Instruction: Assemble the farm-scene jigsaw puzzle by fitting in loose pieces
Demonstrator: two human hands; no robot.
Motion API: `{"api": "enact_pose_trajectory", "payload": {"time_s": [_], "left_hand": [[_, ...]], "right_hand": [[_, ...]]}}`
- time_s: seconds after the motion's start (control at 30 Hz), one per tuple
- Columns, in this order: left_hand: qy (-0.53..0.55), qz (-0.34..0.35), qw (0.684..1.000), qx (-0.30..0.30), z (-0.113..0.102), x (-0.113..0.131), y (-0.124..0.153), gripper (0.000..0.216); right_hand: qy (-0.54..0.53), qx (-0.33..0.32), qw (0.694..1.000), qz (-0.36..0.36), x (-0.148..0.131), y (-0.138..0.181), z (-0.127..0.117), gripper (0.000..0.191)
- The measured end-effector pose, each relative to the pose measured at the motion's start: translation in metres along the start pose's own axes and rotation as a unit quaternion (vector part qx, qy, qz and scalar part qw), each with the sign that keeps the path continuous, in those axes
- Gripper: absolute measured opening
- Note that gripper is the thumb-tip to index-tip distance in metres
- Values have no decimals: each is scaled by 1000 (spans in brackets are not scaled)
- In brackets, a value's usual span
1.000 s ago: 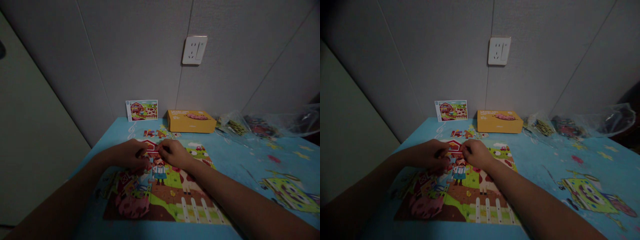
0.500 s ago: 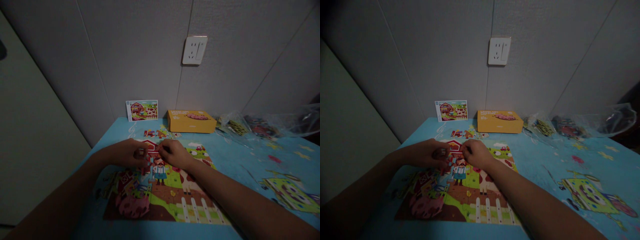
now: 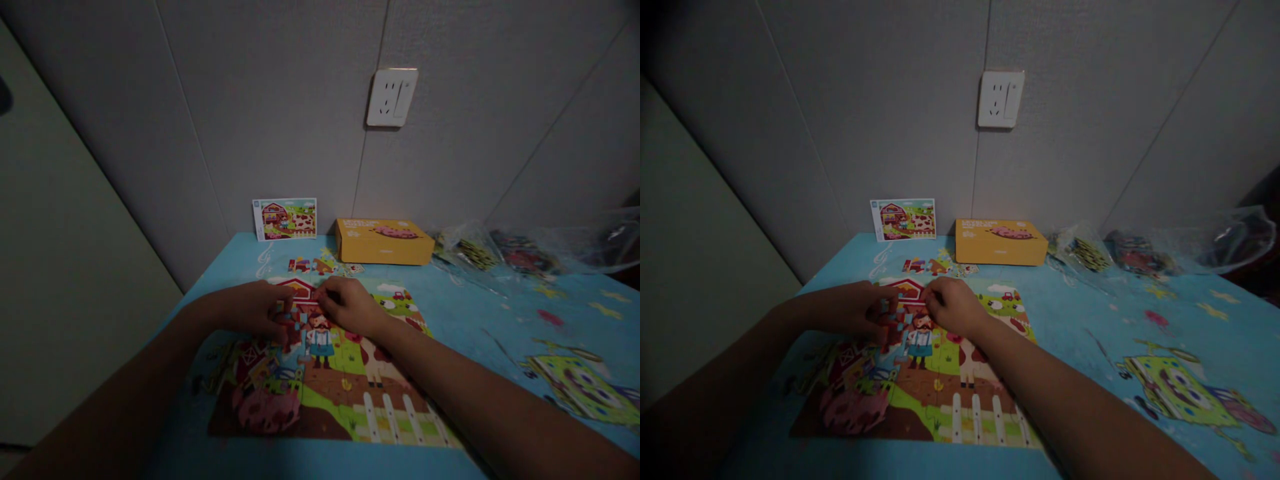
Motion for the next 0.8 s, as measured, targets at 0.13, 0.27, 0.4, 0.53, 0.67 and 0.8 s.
{"api": "enact_pose_trajectory", "payload": {"time_s": [0.13,0.27,0.4,0.53,0.67,0.8], "left_hand": [[14,-10,1000,-6,1,-3,0,38],[7,10,1000,8,2,-1,-4,36],[-1,24,1000,20,3,-1,-9,36],[0,18,1000,25,2,-1,-10,38],[0,24,999,26,1,3,-10,35],[0,38,999,30,1,5,-11,36]], "right_hand": [[0,2,1000,-2,0,0,-1,17],[2,1,1000,-3,-1,0,-1,17],[2,-1,1000,-1,-2,0,-1,16],[1,0,1000,4,-1,1,-1,16],[1,0,1000,-1,-1,1,-1,16],[1,0,1000,-2,-1,1,-1,16]]}}
Point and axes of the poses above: each hand's wrist, its own y-axis away from the middle knuckle, its own z-axis out of the palm, x = y × z, the point moved 9 cm from there along -y, towards the middle knuckle, and after that the axes turned 14 degrees about -x, right-handed, at the moved point
